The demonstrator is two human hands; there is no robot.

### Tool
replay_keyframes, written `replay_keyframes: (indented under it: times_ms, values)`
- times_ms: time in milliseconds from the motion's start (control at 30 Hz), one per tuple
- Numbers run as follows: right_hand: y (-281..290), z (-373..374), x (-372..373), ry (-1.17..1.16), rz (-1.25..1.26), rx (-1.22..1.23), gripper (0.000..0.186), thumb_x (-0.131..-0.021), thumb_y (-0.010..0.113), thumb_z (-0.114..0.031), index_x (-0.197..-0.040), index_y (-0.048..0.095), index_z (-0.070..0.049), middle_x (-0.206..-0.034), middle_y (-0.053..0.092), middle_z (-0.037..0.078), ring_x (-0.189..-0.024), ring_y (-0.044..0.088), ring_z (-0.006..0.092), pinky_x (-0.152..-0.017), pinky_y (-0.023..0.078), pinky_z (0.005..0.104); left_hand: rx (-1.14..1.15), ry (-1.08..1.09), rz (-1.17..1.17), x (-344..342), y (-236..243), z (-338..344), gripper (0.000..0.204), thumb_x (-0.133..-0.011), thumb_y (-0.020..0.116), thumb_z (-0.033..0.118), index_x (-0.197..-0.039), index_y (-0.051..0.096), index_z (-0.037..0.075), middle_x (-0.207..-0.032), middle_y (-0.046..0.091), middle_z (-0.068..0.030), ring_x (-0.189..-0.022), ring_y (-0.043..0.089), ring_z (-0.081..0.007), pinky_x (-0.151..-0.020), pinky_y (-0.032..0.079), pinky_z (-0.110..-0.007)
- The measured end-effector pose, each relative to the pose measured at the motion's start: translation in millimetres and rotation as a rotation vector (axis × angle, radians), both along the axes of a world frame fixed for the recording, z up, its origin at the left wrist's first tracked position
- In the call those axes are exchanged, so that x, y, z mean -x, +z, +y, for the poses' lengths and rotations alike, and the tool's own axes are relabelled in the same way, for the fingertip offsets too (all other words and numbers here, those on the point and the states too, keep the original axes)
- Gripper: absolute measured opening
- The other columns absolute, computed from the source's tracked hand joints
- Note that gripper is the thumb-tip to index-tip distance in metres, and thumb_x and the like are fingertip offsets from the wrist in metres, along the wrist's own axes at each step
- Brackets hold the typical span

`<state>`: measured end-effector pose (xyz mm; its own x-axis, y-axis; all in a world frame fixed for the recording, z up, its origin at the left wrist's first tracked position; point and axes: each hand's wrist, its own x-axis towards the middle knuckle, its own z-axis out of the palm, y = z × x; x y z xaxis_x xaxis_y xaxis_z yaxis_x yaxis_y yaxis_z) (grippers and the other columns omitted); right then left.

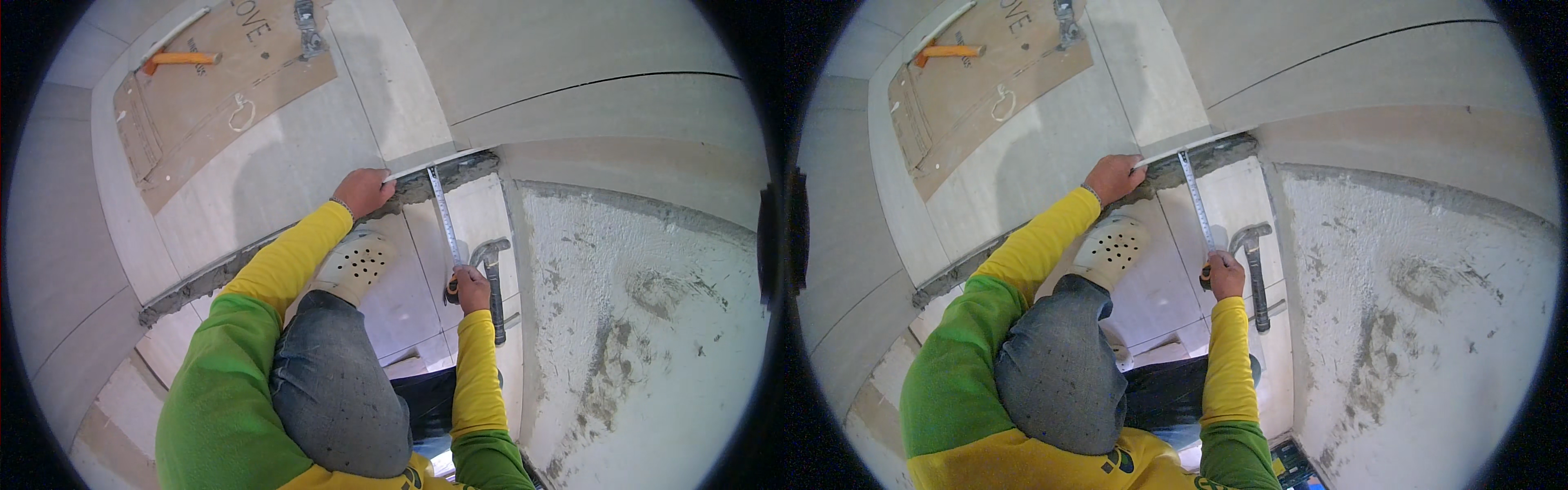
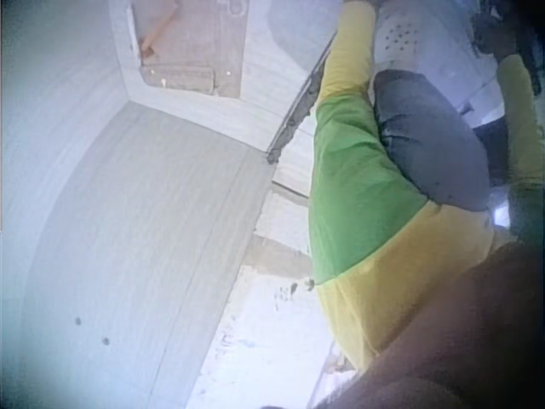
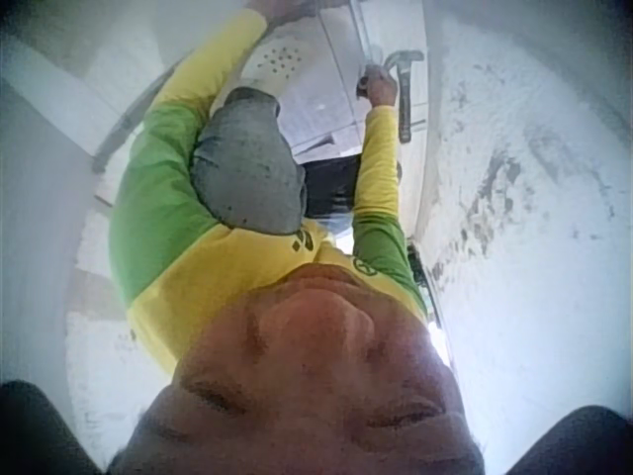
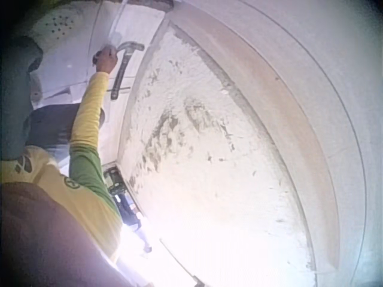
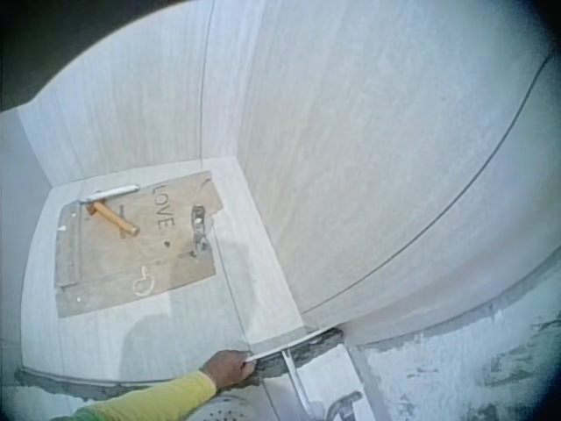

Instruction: The person measures the tile gap and wall using a measuring tape and marks them with a pencil, then checks the wall alignment using a spirit level.

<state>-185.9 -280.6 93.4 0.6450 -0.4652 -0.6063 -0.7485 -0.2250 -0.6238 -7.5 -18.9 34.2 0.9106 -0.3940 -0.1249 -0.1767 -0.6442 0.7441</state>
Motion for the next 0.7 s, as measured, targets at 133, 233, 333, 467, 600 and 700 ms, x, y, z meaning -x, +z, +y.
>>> replay_keyframes:
  times_ms: [133,233,333,467,600,700]
  values:
    - [-3,-6,4,0.019,-0.046,0.018,0.022,-0.082,0.061,-0.019,-0.086,0.069,0.001,-0.066,0.063,0.006,-0.059,0.059,0.0122,-0.058,0.048,0.0259,-0.018,0.000,-0.020,3,-4,-6,0.027,-0.086,0.052,0.028,-0.085,0.062,0.003,-0.079,0.064,-0.0191,-0.076,0.061,-0.0371,-0.070,0.048,-0.046]
    - [-3,-8,6,0.025,-0.060,0.025,0.022,-0.082,0.060,-0.018,-0.086,0.069,0.001,-0.066,0.063,0.006,-0.058,0.058,0.0121,-0.057,0.048,0.0259,0.022,0.020,-0.046,6,-7,-7,0.024,-0.087,0.051,0.026,-0.089,0.062,0.004,-0.082,0.064,-0.0195,-0.077,0.061,-0.0383,-0.071,0.049,-0.046]
    - [7,-1,3,0.004,-0.037,-0.009,0.021,-0.082,0.061,-0.017,-0.085,0.068,0.002,-0.067,0.063,0.006,-0.059,0.058,0.0122,-0.057,0.048,0.0261,0.060,0.083,-0.116,10,-10,-7,0.023,-0.087,0.052,0.026,-0.088,0.061,0.004,-0.082,0.064,-0.0191,-0.077,0.061,-0.0381,-0.070,0.048,-0.046]
    - [12,-2,3,-0.038,0.002,-0.074,0.020,-0.083,0.060,-0.017,-0.085,0.069,0.002,-0.069,0.064,0.006,-0.063,0.059,0.0122,-0.060,0.048,0.0260,0.029,0.062,-0.113,9,-9,-7,0.024,-0.087,0.054,0.025,-0.091,0.062,0.004,-0.082,0.064,-0.0193,-0.077,0.061,-0.0378,-0.069,0.049,-0.045]
    - [0,-10,10,0.015,-0.015,0.002,0.021,-0.082,0.060,-0.017,-0.084,0.069,0.001,-0.069,0.065,0.006,-0.064,0.060,0.0126,-0.061,0.048,0.0261,0.037,0.057,-0.121,9,-9,-5,0.024,-0.087,0.055,0.026,-0.093,0.064,0.004,-0.082,0.064,-0.0197,-0.078,0.062,-0.0378,-0.070,0.050,-0.044]
    - [-8,-23,15,0.074,-0.025,0.016,0.022,-0.083,0.059,-0.019,-0.084,0.070,0.000,-0.071,0.066,0.007,-0.067,0.061,0.0130,-0.063,0.048,0.0262,0.057,0.076,-0.114,9,-6,-7,0.025,-0.087,0.055,0.026,-0.092,0.064,0.003,-0.083,0.064,-0.0199,-0.078,0.062,-0.0378,-0.070,0.049,-0.044]
